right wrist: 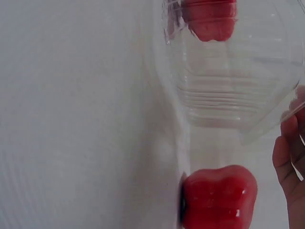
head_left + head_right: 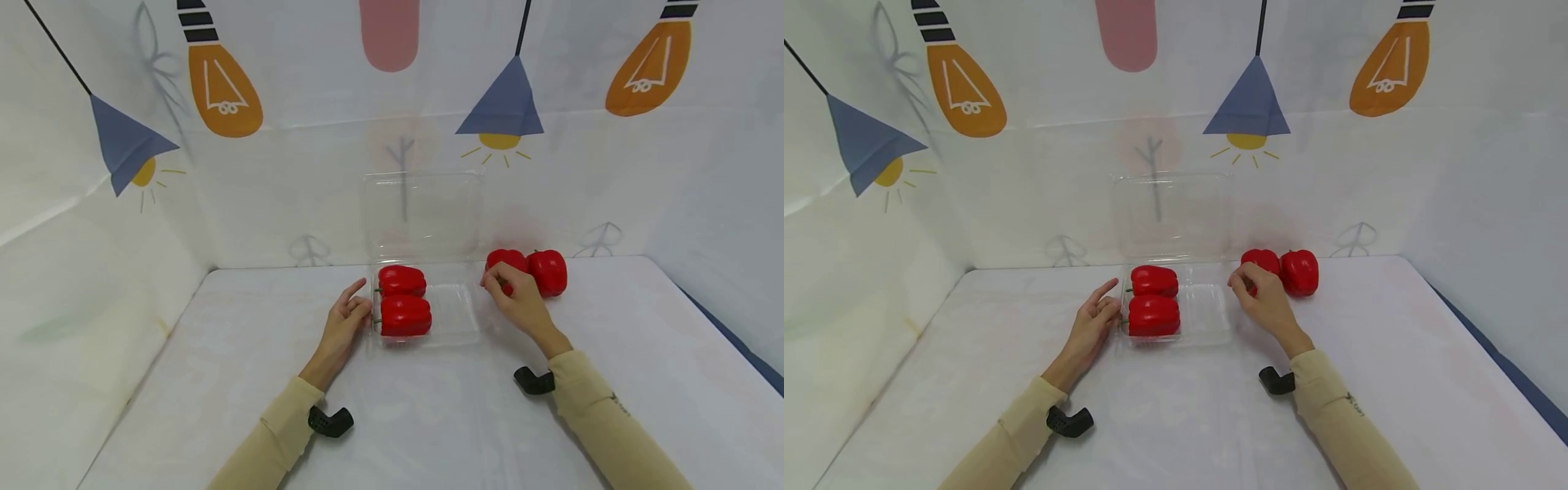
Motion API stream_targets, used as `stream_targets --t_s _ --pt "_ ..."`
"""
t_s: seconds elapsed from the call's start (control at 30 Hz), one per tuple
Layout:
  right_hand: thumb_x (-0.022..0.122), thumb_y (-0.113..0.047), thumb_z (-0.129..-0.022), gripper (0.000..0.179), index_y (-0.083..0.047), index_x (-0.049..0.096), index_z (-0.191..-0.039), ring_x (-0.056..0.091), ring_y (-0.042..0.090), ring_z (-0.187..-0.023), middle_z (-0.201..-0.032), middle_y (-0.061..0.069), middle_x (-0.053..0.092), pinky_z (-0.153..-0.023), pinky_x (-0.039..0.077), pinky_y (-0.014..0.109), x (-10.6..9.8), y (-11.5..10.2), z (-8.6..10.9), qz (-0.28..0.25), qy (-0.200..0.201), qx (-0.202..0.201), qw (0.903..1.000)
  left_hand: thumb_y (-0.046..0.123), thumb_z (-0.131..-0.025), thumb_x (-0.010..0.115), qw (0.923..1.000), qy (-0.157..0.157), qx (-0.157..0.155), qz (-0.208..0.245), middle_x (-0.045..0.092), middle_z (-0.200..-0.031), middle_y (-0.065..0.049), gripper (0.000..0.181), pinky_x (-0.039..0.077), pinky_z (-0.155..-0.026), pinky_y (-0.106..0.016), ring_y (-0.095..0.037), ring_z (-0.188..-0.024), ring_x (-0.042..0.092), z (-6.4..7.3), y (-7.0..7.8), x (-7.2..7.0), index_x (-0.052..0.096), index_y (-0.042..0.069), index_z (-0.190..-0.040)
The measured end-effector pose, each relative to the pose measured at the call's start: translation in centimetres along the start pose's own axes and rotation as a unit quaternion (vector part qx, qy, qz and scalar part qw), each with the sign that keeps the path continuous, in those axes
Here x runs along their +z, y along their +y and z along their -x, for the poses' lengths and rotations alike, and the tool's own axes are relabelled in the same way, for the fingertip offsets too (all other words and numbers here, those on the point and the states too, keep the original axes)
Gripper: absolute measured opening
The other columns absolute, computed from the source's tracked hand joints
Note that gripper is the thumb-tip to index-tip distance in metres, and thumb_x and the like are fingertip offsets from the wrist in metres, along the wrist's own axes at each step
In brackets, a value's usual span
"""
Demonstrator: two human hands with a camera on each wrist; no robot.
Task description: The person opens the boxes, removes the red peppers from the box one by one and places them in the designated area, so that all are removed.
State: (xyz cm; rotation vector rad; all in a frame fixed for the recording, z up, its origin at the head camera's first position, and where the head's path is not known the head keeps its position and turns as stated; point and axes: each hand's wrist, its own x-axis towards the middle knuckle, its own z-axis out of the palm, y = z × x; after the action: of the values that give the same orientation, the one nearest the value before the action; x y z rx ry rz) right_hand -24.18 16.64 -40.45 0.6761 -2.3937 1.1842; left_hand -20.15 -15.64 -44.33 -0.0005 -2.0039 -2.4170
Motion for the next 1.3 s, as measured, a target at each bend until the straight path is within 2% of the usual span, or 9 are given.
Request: stream_targets --t_s 0.2,0.37,0.53,0.67,0.8,1.03,1.3 --pt "0.065 -0.006 -0.086 0.009 -0.013 0.063 -0.09 0.052 0.009 -0.07 -0.082 0.004 0.065 -0.065 0.047 0.018 0.6 -0.6 0.2 0.003 -0.03 -0.003 0.9995 0.009 -0.094 0.056 1.0 -0.007 0.005 -0.001 0.058 -0.081 0.005 0.053 0.046 -0.066 -0.016 -0.009 -0.067 0.049 0.0 0.1 0.1 0.038 0.014 -0.143" --pt "0.066 -0.01 -0.086 0.013 -0.015 0.062 -0.097 0.053 0.008 -0.075 -0.087 0.003 0.065 -0.069 0.048 0.019 1.2 -1.2 -0.1 0.01 -0.068 -0.016 0.9975 0.009 -0.094 0.055 0.9999 0.002 0.003 -0.01 0.058 -0.081 0.006 0.051 0.046 -0.066 -0.016 -0.008 -0.068 0.049 0.0 0.2 0.0 0.04 0.017 -0.142" --pt "0.066 -0.01 -0.086 0.021 -0.015 0.059 -0.106 0.056 0.007 -0.082 -0.096 0.002 0.065 -0.074 0.052 0.024 1.9 -2.2 -0.1 -0.002 -0.118 -0.034 0.9925 0.008 -0.094 0.054 0.9999 0.004 0.0 -0.013 0.058 -0.081 0.006 0.05 0.046 -0.065 -0.016 -0.008 -0.068 0.049 -0.1 0.2 -0.1 0.04 0.017 -0.142" --pt "0.067 -0.008 -0.085 0.028 -0.016 0.057 -0.11 0.057 0.006 -0.086 -0.102 0.001 0.063 -0.074 0.054 0.026 2.8 -2.9 0.0 0.0 -0.147 -0.063 0.9871 0.007 -0.094 0.054 1.0 0.001 0.002 -0.005 0.058 -0.08 0.006 0.053 0.046 -0.065 -0.016 -0.009 -0.068 0.049 -0.1 0.2 0.0 0.038 0.015 -0.143" --pt "0.068 -0.01 -0.084 0.033 -0.014 0.055 -0.115 0.059 0.011 -0.093 -0.109 0.005 0.062 -0.075 0.055 0.027 3.5 -3.5 0.1 -0.002 -0.169 -0.084 0.9821 0.006 -0.094 0.054 1.0 0.0 0.001 0.001 0.058 -0.08 0.005 0.053 0.046 -0.065 -0.016 -0.01 -0.066 0.048 -0.1 0.1 0.2 0.037 0.014 -0.143" --pt "0.07 -0.021 -0.084 0.048 -0.016 0.048 -0.127 0.058 0.023 -0.106 -0.121 0.004 0.056 -0.081 0.054 0.03 4.1 -4.6 0.3 -0.008 -0.196 -0.061 0.9785 0.005 -0.094 0.053 1.0 -0.004 0.003 0.001 0.058 -0.081 0.004 0.052 0.046 -0.065 -0.016 -0.01 -0.066 0.049 -0.1 0.1 0.1 0.038 0.015 -0.143" --pt "0.069 -0.034 -0.085 0.057 -0.023 0.043 -0.134 0.054 0.011 -0.11 -0.125 -0.008 0.054 -0.088 0.053 0.032 5.2 -5.7 0.3 0.007 -0.23 -0.021 0.9729 0.005 -0.094 0.053 1.0 0.0 0.01 0.002 0.058 -0.079 0.006 0.053 0.046 -0.064 -0.016 -0.008 -0.064 0.049 -0.1 0.1 0.3 0.036 0.011 -0.144"
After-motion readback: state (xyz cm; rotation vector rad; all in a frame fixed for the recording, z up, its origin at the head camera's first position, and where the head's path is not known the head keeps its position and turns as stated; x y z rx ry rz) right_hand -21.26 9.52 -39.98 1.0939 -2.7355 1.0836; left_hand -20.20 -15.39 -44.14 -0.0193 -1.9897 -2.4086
